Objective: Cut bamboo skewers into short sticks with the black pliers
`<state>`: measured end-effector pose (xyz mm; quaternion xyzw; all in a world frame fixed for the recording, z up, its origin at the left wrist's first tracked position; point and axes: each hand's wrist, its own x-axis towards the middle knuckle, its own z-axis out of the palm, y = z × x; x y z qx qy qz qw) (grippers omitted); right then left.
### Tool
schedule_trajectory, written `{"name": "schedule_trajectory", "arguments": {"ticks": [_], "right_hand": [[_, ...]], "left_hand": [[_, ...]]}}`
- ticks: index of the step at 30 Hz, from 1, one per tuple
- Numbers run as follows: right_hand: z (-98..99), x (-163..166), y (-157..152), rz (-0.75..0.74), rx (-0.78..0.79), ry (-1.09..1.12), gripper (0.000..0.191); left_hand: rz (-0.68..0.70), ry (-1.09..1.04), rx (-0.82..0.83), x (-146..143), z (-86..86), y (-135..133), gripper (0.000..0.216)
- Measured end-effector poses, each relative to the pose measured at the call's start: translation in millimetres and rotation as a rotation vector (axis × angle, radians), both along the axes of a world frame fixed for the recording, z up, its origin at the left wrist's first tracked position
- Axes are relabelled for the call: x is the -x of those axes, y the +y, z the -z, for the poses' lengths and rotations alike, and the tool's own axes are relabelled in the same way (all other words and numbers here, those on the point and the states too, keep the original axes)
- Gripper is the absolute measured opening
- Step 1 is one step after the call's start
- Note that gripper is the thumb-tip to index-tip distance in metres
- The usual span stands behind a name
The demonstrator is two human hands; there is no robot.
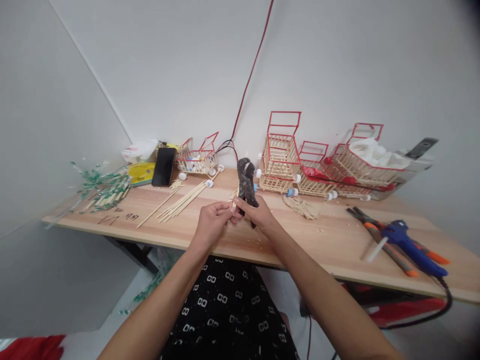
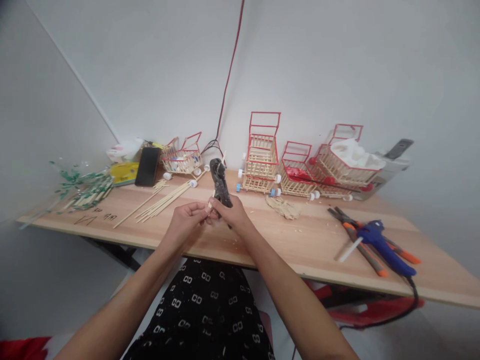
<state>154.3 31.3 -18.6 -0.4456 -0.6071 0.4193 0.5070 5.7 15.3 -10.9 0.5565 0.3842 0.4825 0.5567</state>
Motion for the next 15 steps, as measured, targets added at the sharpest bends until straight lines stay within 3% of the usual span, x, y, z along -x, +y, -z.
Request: {"name": "schedule_trajectory", "arguments": {"ticks": [7, 15], "right_hand": [[0.3, -2.7, 4.6, 0.044, 0.034, 0.188, 0.035], [-7.4, 2.9, -1.8, -0.033, 0.081, 0.177, 0.036]], "left_hand": [[0.151, 0.018, -0.112, 10.8, 6.0, -0.2, 0.033], [-0.034, 0.193, -0.267, 5.9, 12.3, -5.1, 0.015]]}}
